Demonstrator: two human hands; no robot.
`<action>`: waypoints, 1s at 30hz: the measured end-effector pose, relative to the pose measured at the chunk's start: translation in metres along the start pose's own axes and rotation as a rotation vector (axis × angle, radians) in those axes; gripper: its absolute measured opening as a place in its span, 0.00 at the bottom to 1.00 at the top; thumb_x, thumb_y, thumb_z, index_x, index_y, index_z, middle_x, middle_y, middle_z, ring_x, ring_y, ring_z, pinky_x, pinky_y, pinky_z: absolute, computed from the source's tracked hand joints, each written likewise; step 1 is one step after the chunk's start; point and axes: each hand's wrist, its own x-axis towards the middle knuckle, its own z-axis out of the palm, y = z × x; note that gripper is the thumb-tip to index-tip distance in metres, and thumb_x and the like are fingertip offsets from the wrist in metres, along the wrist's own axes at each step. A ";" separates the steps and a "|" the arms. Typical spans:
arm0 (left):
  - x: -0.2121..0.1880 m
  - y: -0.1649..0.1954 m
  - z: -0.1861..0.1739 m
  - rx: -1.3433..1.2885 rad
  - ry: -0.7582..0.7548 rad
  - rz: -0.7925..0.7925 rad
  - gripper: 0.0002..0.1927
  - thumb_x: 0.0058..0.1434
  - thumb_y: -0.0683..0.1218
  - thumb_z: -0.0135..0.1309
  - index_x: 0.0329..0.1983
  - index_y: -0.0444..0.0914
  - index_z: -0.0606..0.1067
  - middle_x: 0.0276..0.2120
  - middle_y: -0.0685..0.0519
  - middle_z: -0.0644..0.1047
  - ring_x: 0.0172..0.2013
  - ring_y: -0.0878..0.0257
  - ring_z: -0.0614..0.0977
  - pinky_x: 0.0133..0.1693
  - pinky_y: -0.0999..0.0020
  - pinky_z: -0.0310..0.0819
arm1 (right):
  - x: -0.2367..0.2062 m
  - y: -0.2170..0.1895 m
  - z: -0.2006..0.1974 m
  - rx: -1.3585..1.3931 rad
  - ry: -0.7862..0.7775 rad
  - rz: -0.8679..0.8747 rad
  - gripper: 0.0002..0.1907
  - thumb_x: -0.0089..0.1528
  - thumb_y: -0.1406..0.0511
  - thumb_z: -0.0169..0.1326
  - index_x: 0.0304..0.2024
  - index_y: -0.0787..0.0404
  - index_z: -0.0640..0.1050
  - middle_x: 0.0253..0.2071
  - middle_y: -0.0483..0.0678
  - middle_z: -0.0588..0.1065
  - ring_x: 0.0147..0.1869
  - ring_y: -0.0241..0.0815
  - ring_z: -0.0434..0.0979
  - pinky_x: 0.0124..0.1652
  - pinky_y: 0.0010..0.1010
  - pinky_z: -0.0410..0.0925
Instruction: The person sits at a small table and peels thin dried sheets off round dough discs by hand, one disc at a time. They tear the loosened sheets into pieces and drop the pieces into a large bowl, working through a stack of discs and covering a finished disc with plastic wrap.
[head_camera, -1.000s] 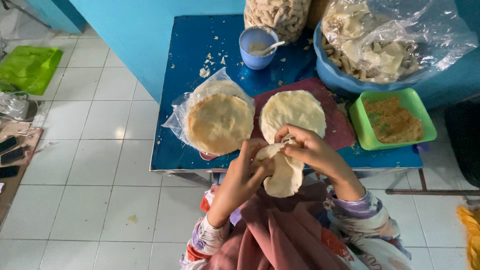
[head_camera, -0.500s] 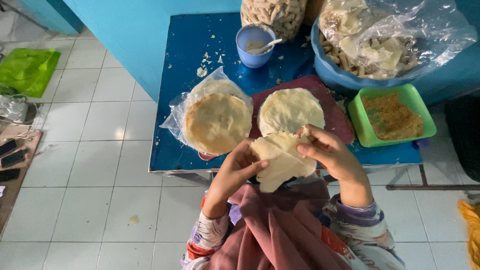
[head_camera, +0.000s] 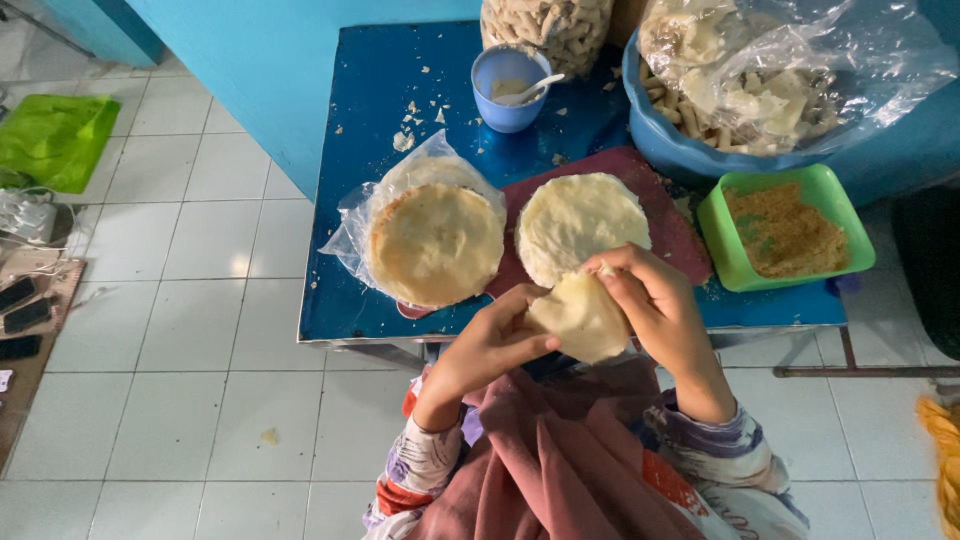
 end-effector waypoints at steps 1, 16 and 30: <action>0.002 -0.001 0.004 0.009 0.027 0.018 0.25 0.64 0.40 0.59 0.63 0.36 0.66 0.52 0.61 0.73 0.51 0.70 0.77 0.54 0.74 0.73 | 0.002 -0.004 0.000 -0.032 -0.026 -0.011 0.07 0.71 0.70 0.49 0.47 0.63 0.79 0.38 0.42 0.78 0.38 0.28 0.74 0.38 0.20 0.67; 0.005 -0.001 0.013 0.074 0.125 0.027 0.21 0.67 0.45 0.57 0.60 0.35 0.68 0.41 0.59 0.78 0.43 0.74 0.79 0.43 0.75 0.77 | 0.006 0.024 -0.008 0.409 -0.205 0.321 0.20 0.66 0.57 0.55 0.55 0.61 0.77 0.44 0.36 0.72 0.40 0.24 0.65 0.40 0.15 0.61; 0.000 0.018 0.033 0.576 0.195 0.150 0.11 0.67 0.46 0.59 0.48 0.35 0.79 0.31 0.50 0.79 0.30 0.67 0.77 0.34 0.71 0.73 | -0.005 0.007 0.013 0.201 -0.156 0.031 0.05 0.64 0.70 0.59 0.41 0.66 0.79 0.43 0.44 0.75 0.47 0.30 0.77 0.43 0.22 0.71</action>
